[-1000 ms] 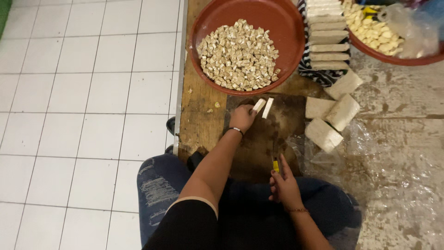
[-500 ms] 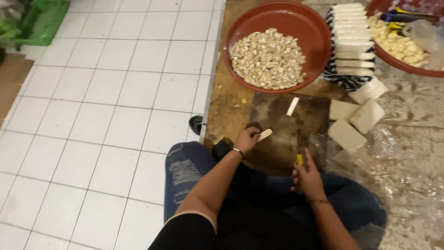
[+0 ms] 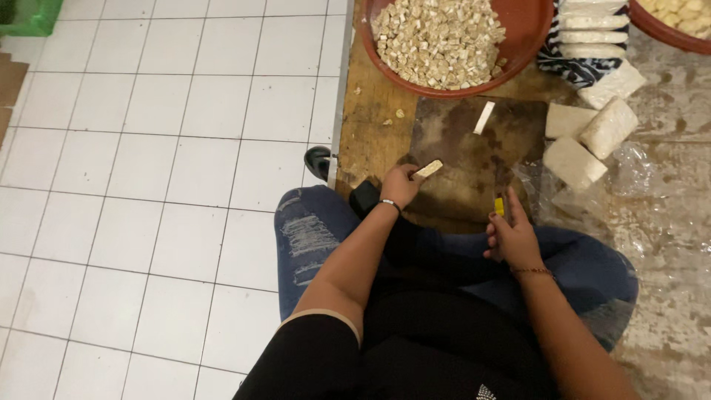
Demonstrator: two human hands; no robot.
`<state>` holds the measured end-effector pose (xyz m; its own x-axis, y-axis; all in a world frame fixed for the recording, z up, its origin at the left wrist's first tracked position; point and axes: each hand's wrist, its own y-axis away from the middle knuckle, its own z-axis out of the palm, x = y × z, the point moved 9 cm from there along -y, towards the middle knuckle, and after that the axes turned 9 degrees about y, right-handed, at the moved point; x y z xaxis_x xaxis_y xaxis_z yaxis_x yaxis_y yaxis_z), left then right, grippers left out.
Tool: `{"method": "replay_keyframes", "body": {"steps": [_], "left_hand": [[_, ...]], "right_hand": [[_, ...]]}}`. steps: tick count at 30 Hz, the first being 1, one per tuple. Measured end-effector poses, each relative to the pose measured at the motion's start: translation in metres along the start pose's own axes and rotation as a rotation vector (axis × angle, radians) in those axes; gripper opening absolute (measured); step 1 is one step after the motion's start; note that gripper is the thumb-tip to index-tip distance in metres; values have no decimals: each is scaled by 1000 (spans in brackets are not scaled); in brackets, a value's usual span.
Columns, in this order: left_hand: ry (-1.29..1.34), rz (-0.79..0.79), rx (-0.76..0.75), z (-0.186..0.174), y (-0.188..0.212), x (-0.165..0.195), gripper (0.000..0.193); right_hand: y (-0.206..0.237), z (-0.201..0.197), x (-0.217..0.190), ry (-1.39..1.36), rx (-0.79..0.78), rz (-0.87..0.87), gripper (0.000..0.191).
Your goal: The person sits on the floor and cuts long white cassava sticks into small cubes using a knife on a wooden board. The cut cubes are transferred into a large red bowl. The person continues cutting multiple sticks and transferring the cubes into the bowl.
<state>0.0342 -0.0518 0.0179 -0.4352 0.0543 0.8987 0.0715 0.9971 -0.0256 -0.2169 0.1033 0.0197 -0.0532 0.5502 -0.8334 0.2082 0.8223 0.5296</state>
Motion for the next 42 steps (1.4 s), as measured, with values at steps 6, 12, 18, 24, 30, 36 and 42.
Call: {"method": "replay_keyframes", "body": {"steps": [6,12,18,24,30,36,42], "left_hand": [[-94,97,-9,1,6,5,28],[-302,261,-91,9,18,21,25],[-279,189,-82,22,14,9,40],[-432,244,-72,37,-3,12,22],[-521,273,-37,43,-36,23,20],[-469,226,-26,50,-48,11,33],[-492,174,-40,63,-55,-4,21]], "right_hand": [[7,0,-10,50,-3,7,79],[11,-1,-10,108,8,32,77],[12,8,-16,83,-22,-51,81],[32,26,-36,595,-85,-95,78],[-17,53,-105,881,43,-566,68],[-47,68,-90,974,73,-550,69],[-54,71,-70,1036,12,-469,69]]}}
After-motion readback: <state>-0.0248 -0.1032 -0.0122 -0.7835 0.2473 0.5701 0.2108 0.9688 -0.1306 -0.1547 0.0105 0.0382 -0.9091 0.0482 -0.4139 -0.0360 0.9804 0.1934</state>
